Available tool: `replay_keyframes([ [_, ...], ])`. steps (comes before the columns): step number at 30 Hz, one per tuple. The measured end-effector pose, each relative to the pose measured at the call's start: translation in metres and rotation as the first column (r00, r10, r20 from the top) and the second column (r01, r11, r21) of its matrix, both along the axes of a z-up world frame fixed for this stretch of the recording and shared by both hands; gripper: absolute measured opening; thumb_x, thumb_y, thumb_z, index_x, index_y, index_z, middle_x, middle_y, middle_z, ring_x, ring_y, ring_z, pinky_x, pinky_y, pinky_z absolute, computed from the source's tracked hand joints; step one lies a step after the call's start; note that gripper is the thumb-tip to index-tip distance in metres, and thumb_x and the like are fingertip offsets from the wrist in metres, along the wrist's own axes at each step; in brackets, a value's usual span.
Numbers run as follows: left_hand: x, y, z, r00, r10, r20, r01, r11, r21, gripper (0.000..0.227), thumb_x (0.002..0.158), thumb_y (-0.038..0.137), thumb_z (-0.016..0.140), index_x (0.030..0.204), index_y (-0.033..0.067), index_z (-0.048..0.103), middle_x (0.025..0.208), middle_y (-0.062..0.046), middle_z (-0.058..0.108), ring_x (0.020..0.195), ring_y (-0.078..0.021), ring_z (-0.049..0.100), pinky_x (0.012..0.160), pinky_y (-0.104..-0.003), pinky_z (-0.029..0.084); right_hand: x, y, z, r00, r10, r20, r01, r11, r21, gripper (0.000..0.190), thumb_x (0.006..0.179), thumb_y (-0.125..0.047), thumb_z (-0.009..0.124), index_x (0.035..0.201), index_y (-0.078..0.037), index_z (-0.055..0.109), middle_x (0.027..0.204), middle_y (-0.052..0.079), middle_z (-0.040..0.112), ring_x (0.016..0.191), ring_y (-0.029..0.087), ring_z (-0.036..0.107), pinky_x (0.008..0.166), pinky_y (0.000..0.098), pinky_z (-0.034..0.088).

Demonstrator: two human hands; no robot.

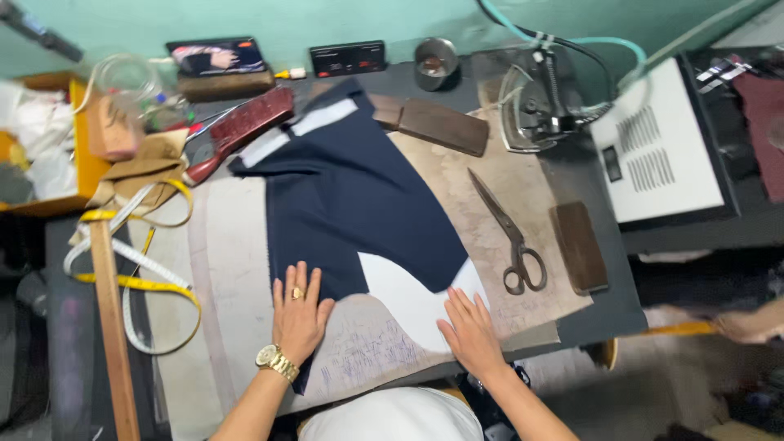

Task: The person measures and marks a piece of dark blue fabric on a workbench, using a measuring tape, a ruler, and a piece of pink tailor's chalk.

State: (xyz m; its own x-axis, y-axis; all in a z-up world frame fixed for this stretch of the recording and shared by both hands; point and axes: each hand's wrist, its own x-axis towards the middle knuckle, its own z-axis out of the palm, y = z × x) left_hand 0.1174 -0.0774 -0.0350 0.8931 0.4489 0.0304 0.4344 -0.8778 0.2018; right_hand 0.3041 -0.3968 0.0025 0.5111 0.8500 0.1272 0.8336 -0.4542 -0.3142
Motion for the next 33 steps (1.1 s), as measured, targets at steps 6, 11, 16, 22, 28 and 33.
replay_keyframes([
  [6,-0.045,-0.065,0.048,0.977,0.079,0.2,-0.053,0.99,-0.131,0.026,0.097,0.029,0.063,0.117,0.0156,0.073,0.125,-0.006,0.069,0.109,-0.0253,0.063,0.091,-0.043,0.046,-0.02,-0.093,0.002,0.964,-0.12,-0.237,0.057,0.965,-0.255,0.039,0.098,-0.038,0.06,0.126,-0.012,0.065,0.088,0.001,0.077,0.088,0.02,0.069,0.103,0.0453,0.047],
  [11,0.012,-0.005,0.053,0.845,0.43,0.318,-0.313,0.88,-0.357,0.023,0.1,0.018,0.059,0.104,0.0087,0.079,0.101,-0.007,0.079,0.086,-0.0235,0.074,0.068,-0.036,0.057,0.027,-0.044,0.017,0.93,-0.194,-0.312,0.204,0.979,-0.001,0.029,0.101,-0.023,0.063,0.121,-0.004,0.07,0.094,0.004,0.078,0.085,0.018,0.07,0.088,0.0406,0.056],
  [16,0.118,0.09,0.033,0.796,0.32,0.513,-0.19,0.938,-0.29,0.02,0.1,0.01,0.058,0.112,0.0086,0.075,0.102,-0.007,0.074,0.095,-0.0263,0.067,0.077,-0.04,0.055,0.052,0.032,0.044,0.974,-0.012,-0.227,0.074,0.96,0.269,0.015,0.102,-0.007,0.062,0.113,0.002,0.067,0.099,0.007,0.075,0.086,0.023,0.07,0.084,0.0396,0.054],
  [22,0.238,0.15,0.028,0.997,-0.025,-0.079,0.011,0.985,-0.175,0.037,0.102,0.029,0.06,0.135,0.0124,0.062,0.122,-0.013,0.068,0.113,-0.0295,0.063,0.094,-0.05,0.048,0.028,0.023,0.058,0.943,-0.069,-0.325,0.158,0.953,0.257,0.021,0.103,-0.007,0.062,0.121,0.003,0.064,0.106,0.01,0.075,0.093,0.024,0.071,0.086,0.0383,0.056],
  [28,0.262,0.174,0.008,0.948,-0.158,-0.277,0.135,0.986,-0.1,0.041,0.091,0.042,0.07,0.124,0.0175,0.068,0.109,-0.014,0.073,0.113,-0.0347,0.061,0.088,-0.056,0.039,-0.025,-0.055,0.03,0.693,-0.485,-0.534,0.601,0.797,0.056,0.03,0.103,-0.014,0.061,0.128,0.002,0.067,0.108,0.006,0.077,0.091,0.016,0.074,0.088,0.0306,0.058],
  [33,0.245,0.185,0.01,0.97,-0.083,-0.227,0.026,0.969,-0.244,0.046,0.086,0.036,0.076,0.126,0.0148,0.066,0.124,-0.021,0.06,0.117,-0.0415,0.055,0.092,-0.059,0.045,-0.042,-0.066,0.021,0.643,-0.512,-0.57,0.648,0.76,0.049,0.027,0.104,-0.014,0.06,0.124,0.003,0.066,0.105,0.006,0.077,0.087,0.015,0.074,0.084,0.0301,0.058],
])
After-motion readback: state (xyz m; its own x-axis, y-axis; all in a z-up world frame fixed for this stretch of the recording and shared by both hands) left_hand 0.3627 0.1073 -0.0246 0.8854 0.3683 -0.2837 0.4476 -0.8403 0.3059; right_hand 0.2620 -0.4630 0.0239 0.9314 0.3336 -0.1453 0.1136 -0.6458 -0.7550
